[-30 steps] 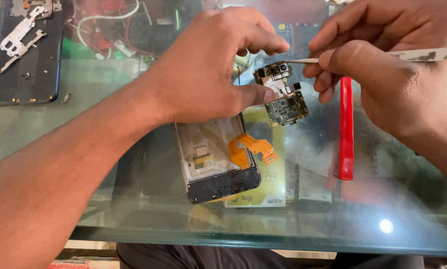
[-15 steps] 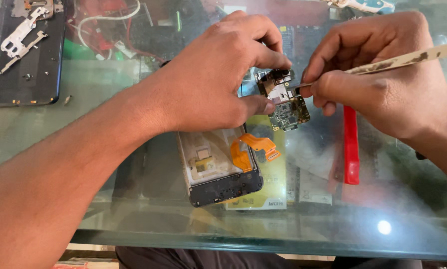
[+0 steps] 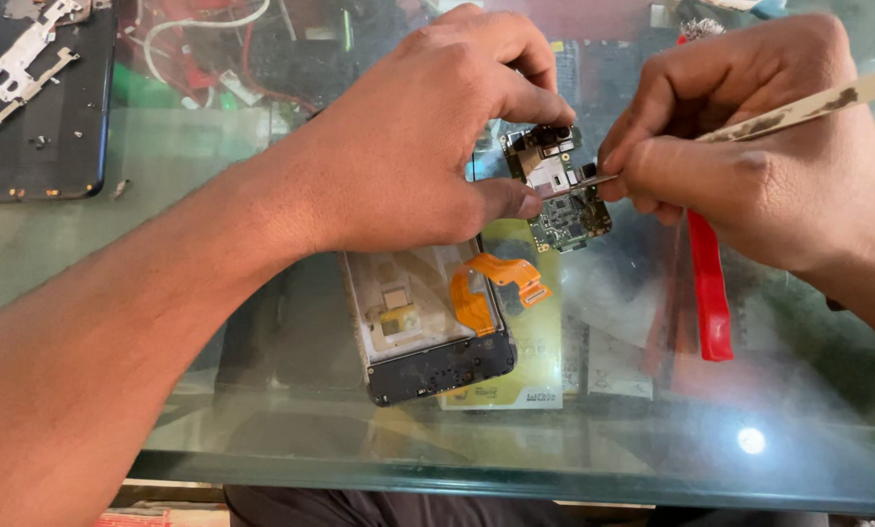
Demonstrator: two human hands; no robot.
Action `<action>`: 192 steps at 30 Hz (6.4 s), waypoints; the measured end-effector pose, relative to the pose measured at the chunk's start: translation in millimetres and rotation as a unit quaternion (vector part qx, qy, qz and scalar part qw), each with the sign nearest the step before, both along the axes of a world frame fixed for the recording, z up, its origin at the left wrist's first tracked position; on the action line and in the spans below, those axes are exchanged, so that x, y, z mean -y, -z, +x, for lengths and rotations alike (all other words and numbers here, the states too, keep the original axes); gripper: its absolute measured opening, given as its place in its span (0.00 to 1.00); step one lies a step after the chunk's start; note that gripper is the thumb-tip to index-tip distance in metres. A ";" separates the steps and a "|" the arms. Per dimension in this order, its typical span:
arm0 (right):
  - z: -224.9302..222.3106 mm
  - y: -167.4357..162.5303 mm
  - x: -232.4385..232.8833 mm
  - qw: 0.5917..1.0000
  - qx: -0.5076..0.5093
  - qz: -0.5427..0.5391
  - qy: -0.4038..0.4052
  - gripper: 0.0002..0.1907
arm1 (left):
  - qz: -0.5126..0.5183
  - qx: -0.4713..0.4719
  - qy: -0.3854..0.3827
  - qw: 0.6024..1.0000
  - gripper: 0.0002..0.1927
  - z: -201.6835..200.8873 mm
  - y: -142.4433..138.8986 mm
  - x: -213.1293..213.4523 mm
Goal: The person holds a smartphone motherboard and uses tweezers to adjust small components and connectors. The hands rotate the board to access different sides while carefully manipulating parts with the tool.
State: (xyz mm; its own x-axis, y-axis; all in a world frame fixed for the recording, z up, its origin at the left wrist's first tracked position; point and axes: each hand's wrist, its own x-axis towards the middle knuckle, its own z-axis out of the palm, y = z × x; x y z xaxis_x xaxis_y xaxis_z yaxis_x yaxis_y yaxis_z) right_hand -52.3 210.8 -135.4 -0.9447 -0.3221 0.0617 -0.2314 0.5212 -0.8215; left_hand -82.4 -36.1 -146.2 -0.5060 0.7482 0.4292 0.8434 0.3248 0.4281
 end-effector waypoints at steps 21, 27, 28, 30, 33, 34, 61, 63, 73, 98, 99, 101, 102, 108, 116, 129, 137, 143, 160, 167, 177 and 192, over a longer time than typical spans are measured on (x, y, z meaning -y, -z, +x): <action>-1.4 -2.0 10.8 0.999 -0.021 0.041 0.009 0.05 | 0.025 -0.003 0.007 1.000 0.20 -2.8 8.5 4.1; -3.7 1.3 4.4 0.999 0.000 -0.043 -0.013 0.05 | 0.020 -0.008 0.008 1.000 0.21 -1.8 6.2 1.0; -3.4 1.2 2.7 1.000 -0.001 -0.029 -0.009 0.05 | 0.017 -0.006 0.007 1.000 0.20 -2.6 5.7 0.5; -3.2 2.2 1.1 1.000 0.000 -0.013 -0.003 0.06 | 0.016 -0.006 0.006 1.000 0.20 -2.5 5.4 0.5; -4.0 3.7 0.8 1.000 0.000 -0.016 0.001 0.06 | 0.021 -0.014 0.011 1.000 0.20 -2.9 5.2 -0.1; -4.5 4.3 1.2 1.000 0.000 -0.023 -0.004 0.06 | 0.021 -0.014 0.011 1.000 0.20 -2.7 5.1 0.1; -0.8 2.7 6.5 1.000 -0.003 0.005 0.015 0.05 | 0.013 0.009 -0.005 1.000 0.23 -0.9 6.0 0.4; -0.7 2.5 6.8 1.000 -0.001 0.005 0.014 0.05 | 0.012 0.007 -0.006 1.000 0.23 -0.6 6.2 0.1; -1.3 4.4 8.8 1.000 -0.004 -0.001 0.020 0.05 | 0.005 0.001 -0.006 1.000 0.23 -0.9 7.0 0.8; -0.6 1.4 10.5 1.000 -0.005 0.009 0.020 0.04 | 0.005 -0.001 -0.006 1.000 0.23 -1.1 7.0 1.3; -0.3 1.4 10.9 1.000 -0.007 0.010 0.019 0.04 | 0.004 0.000 -0.008 1.000 0.23 -0.9 7.0 1.5; 0.2 1.3 11.1 1.000 -0.011 0.011 0.019 0.04 | 0.003 0.001 -0.012 1.000 0.23 -0.8 7.2 1.2; 0.3 1.8 11.6 1.000 -0.014 0.014 0.020 0.04 | 0.004 -0.003 -0.011 1.000 0.23 -0.2 7.7 1.6; 0.7 2.0 12.1 0.999 -0.016 0.024 0.019 0.04 | 0.004 -0.003 -0.015 1.000 0.23 0.3 8.6 1.5; 0.2 3.3 11.4 0.999 -0.019 0.043 0.014 0.06 | 0.008 0.005 -0.017 1.000 0.24 0.6 9.2 2.5; 0.5 8.4 8.4 0.999 0.010 -0.023 0.024 0.07 | -0.002 0.007 -0.013 1.000 0.24 0.2 8.3 3.0; 1.9 8.2 10.1 0.999 0.015 0.010 0.029 0.05 | 0.008 0.001 -0.002 1.000 0.25 -0.4 9.1 4.0; 2.1 9.1 8.9 1.000 0.000 -0.008 0.023 0.05 | -0.013 0.023 -0.029 0.999 0.25 1.6 10.0 1.5; 1.5 6.9 11.6 0.999 0.013 -0.001 0.032 0.04 | -0.011 0.025 -0.024 0.999 0.25 2.0 8.4 2.3; 1.0 7.9 11.3 0.999 0.023 0.000 0.030 0.04 | -0.006 0.011 -0.017 1.000 0.26 1.7 8.8 2.1; 0.1 10.9 7.8 0.999 0.021 -0.015 0.027 0.04 | -0.011 0.012 -0.020 1.000 0.25 1.8 9.1 2.6; 1.2 7.8 10.2 0.999 0.026 -0.001 0.037 0.04 | -0.012 0.009 -0.023 1.000 0.25 1.3 9.7 1.9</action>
